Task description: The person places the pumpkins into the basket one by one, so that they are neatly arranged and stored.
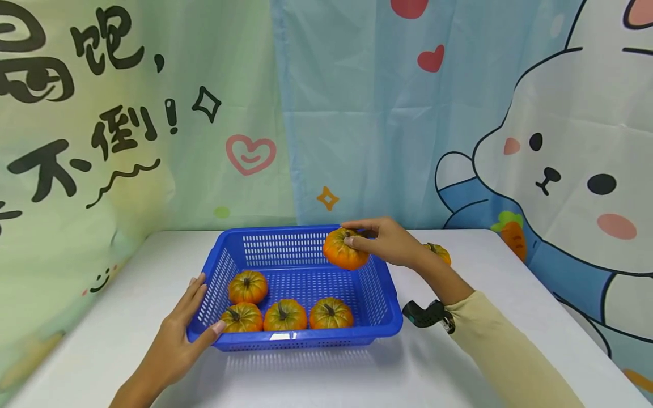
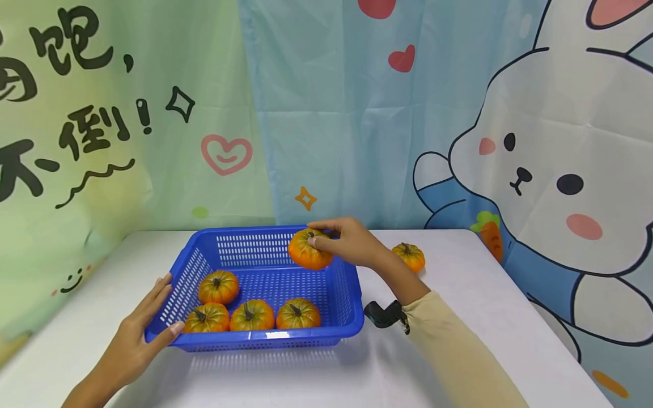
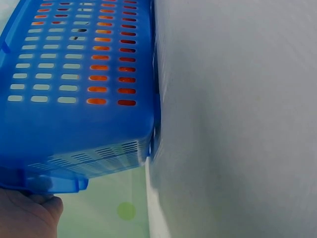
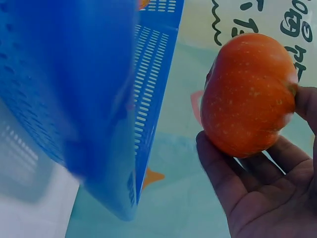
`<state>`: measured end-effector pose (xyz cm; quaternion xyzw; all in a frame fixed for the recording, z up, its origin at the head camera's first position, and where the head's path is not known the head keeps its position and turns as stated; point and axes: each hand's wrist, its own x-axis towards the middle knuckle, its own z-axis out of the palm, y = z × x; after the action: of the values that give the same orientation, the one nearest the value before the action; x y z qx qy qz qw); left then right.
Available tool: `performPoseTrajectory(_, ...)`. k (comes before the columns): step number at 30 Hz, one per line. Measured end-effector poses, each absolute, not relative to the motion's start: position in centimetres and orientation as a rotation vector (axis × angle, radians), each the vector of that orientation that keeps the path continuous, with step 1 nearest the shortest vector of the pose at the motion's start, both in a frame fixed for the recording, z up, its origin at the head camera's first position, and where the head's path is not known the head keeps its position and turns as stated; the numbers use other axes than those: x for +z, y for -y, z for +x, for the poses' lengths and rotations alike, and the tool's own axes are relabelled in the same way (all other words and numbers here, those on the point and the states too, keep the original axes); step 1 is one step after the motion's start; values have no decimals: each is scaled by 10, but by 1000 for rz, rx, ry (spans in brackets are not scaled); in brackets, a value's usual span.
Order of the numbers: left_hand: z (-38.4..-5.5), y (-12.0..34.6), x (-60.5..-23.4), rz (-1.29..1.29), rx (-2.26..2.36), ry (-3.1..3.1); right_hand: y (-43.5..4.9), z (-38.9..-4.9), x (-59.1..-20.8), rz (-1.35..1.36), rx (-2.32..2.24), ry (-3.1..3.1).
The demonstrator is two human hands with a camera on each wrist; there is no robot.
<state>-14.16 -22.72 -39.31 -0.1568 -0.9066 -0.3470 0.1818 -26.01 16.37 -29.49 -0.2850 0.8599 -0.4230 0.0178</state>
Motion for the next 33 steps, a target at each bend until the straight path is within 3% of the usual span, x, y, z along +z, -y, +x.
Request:
performPoseTrajectory(21, -144, 225, -393, -436, -975, 2583, -133, -275, -294, -1068, -1253, -2628)
performPoseTrajectory(33, -142, 228, -394, -450, -972, 2554, -120, -286, -298, -1019, -1176, -2627)
